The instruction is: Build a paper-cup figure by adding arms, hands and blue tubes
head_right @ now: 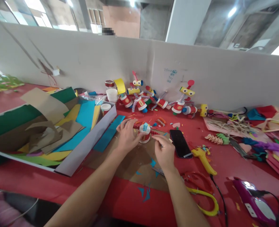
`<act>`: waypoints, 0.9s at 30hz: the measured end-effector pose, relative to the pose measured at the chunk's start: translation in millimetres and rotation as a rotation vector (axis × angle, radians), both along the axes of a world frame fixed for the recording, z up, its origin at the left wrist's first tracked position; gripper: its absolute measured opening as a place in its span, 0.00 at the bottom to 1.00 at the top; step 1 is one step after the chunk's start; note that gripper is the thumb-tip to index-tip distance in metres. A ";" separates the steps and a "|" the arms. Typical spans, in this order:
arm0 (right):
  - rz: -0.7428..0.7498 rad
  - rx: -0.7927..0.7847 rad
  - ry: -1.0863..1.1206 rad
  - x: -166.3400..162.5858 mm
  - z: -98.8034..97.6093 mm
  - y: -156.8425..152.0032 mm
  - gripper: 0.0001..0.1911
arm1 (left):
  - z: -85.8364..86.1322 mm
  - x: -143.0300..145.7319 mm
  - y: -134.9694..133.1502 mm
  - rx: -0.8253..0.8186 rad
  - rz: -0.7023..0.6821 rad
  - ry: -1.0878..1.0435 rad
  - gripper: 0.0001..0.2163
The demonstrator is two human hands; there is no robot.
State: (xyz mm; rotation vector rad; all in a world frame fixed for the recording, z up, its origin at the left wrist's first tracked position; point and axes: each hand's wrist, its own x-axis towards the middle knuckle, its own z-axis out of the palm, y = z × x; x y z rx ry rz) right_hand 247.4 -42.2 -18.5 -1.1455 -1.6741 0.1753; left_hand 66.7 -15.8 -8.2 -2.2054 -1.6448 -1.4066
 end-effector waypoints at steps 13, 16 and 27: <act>-0.123 -0.005 0.079 0.6 -9.2 -4.0 0.14 | -5.8 -11.4 5.0 0.197 0.070 -0.446 0.08; -0.164 0.040 0.108 0.0 -5.8 -5.6 0.14 | -0.8 -15.8 8.3 0.295 0.111 -0.541 0.07; -0.223 0.057 0.198 4.3 3.1 -20.5 0.18 | 12.6 -26.5 7.0 0.102 0.188 -0.862 0.10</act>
